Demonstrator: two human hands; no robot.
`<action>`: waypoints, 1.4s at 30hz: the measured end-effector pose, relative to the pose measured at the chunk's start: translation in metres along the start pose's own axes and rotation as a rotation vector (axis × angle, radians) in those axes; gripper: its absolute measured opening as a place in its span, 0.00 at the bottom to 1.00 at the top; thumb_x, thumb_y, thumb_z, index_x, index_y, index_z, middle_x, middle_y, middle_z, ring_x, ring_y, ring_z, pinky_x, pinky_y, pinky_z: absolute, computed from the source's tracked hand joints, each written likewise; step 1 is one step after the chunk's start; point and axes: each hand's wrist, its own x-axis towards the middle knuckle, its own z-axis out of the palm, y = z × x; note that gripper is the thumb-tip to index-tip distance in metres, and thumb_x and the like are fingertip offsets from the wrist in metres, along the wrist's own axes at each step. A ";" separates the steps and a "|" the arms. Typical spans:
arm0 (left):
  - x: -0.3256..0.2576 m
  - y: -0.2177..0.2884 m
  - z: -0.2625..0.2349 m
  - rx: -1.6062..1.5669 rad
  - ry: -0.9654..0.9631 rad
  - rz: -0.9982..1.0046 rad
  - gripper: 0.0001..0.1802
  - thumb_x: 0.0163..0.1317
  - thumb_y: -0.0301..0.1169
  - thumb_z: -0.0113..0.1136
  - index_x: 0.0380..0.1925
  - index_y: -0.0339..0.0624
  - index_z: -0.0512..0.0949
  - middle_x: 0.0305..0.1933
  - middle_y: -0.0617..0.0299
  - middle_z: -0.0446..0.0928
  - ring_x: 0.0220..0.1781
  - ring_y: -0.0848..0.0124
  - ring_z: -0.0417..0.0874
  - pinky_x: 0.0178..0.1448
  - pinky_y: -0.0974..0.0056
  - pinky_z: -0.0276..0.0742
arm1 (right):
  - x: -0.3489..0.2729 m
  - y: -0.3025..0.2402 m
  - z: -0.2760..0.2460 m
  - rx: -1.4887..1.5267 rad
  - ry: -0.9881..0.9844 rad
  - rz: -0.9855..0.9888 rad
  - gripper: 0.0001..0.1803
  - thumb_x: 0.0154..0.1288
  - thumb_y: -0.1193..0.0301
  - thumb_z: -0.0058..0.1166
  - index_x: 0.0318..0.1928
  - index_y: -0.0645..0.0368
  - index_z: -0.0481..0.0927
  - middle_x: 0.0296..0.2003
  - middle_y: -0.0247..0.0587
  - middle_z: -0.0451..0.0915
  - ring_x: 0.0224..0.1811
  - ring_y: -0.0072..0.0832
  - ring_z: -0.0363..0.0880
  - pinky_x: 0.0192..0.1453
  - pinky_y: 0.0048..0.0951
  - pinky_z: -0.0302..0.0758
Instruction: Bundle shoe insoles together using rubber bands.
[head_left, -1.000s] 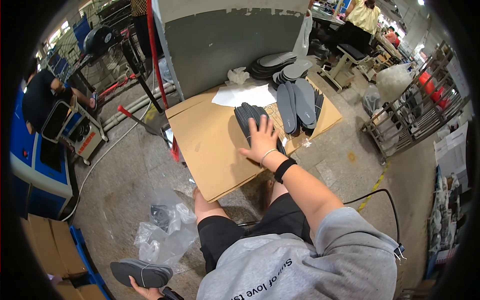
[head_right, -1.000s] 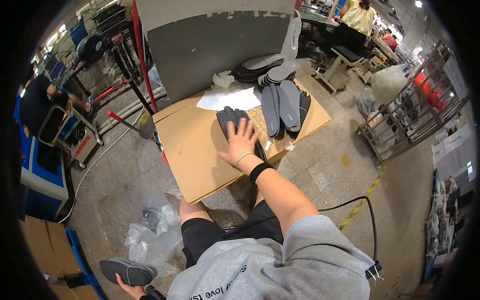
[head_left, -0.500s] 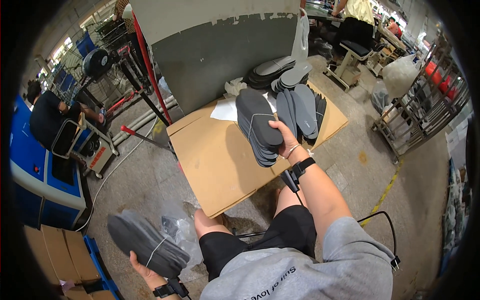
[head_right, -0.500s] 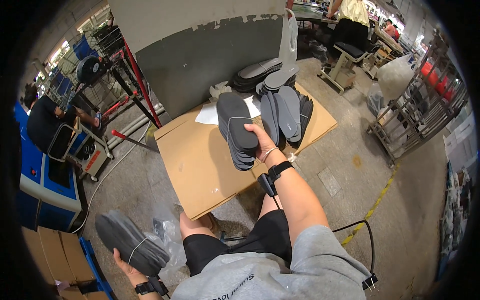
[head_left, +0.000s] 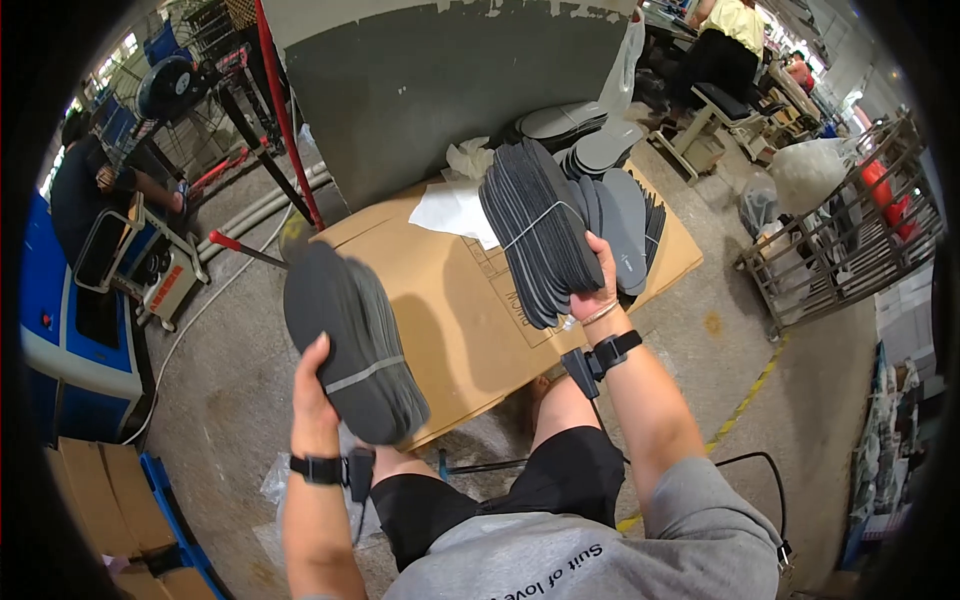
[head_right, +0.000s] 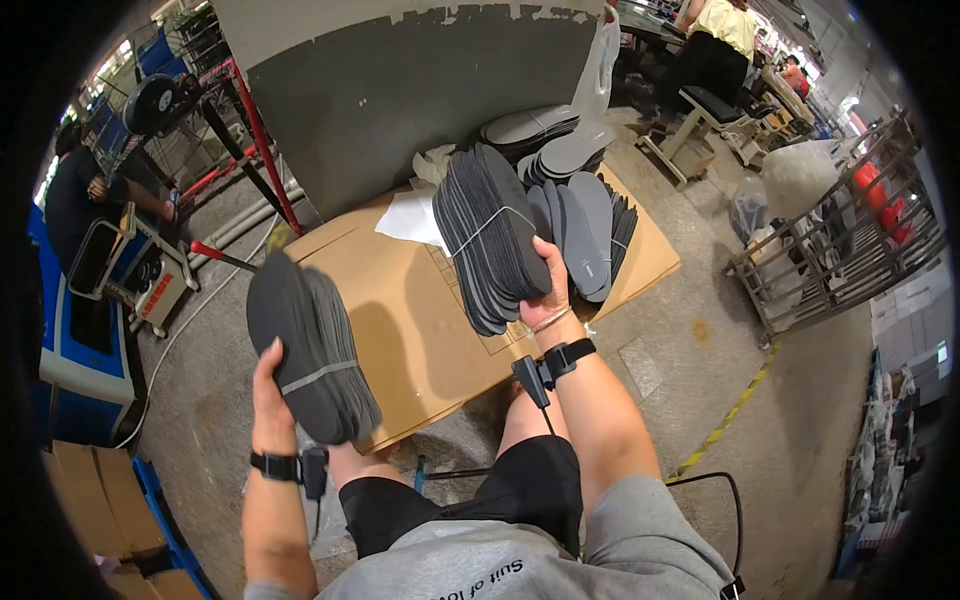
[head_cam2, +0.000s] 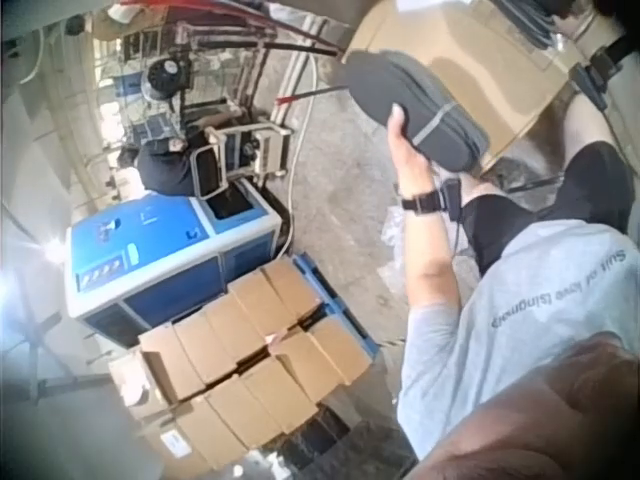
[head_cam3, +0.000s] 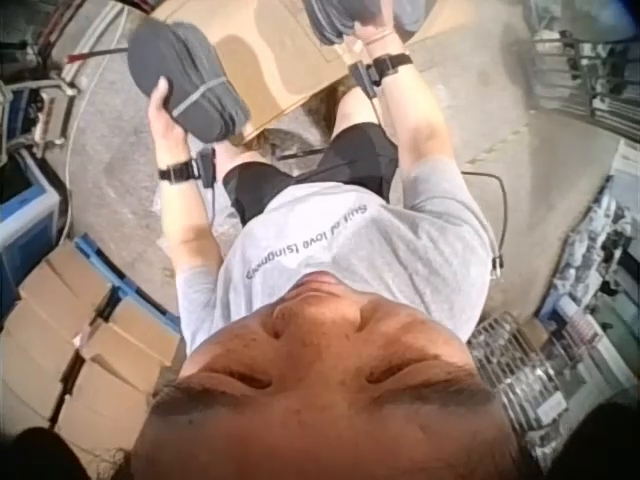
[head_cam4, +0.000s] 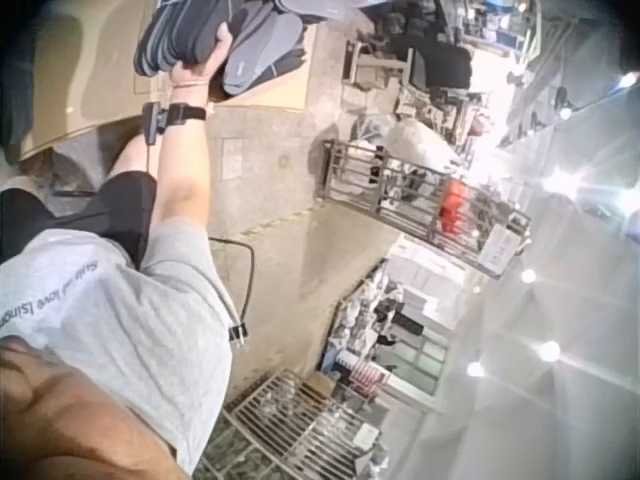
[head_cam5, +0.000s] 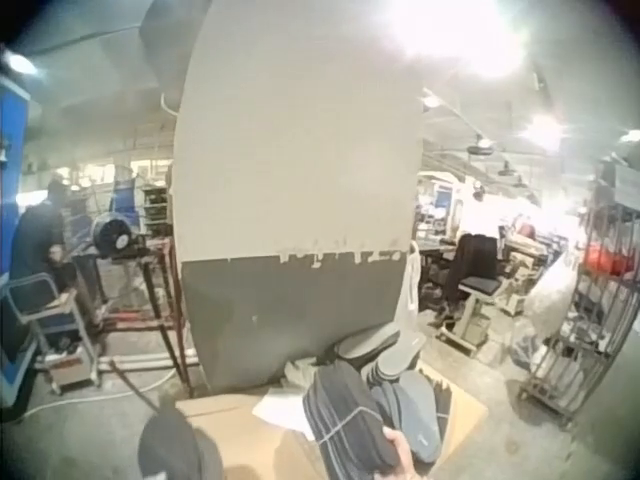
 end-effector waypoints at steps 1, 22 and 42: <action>0.016 0.007 0.010 0.033 0.008 0.001 0.25 0.53 0.36 0.57 0.49 0.33 0.68 0.47 0.51 0.74 0.46 0.60 0.76 0.53 0.58 0.72 | -0.002 0.002 0.002 -0.005 0.005 0.008 0.20 0.55 0.63 0.50 0.44 0.66 0.74 0.40 0.45 0.78 0.41 0.33 0.77 0.48 0.31 0.73; -0.018 -0.085 0.062 0.128 -0.113 0.019 0.34 0.49 0.29 0.63 0.56 0.40 0.58 0.52 0.58 0.68 0.53 0.68 0.69 0.58 0.63 0.65 | -0.118 0.100 0.064 -1.775 -0.290 -0.573 0.51 0.43 0.57 0.62 0.64 0.59 0.48 0.60 0.64 0.47 0.59 0.56 0.54 0.61 0.47 0.54; -0.070 -0.064 0.013 -0.266 0.005 -0.201 0.21 0.51 0.32 0.59 0.43 0.33 0.70 0.39 0.52 0.77 0.38 0.60 0.80 0.45 0.57 0.78 | -0.175 0.060 0.049 -0.873 -0.490 0.257 0.28 0.60 0.77 0.49 0.60 0.67 0.59 0.52 0.37 0.69 0.52 0.19 0.66 0.57 0.21 0.63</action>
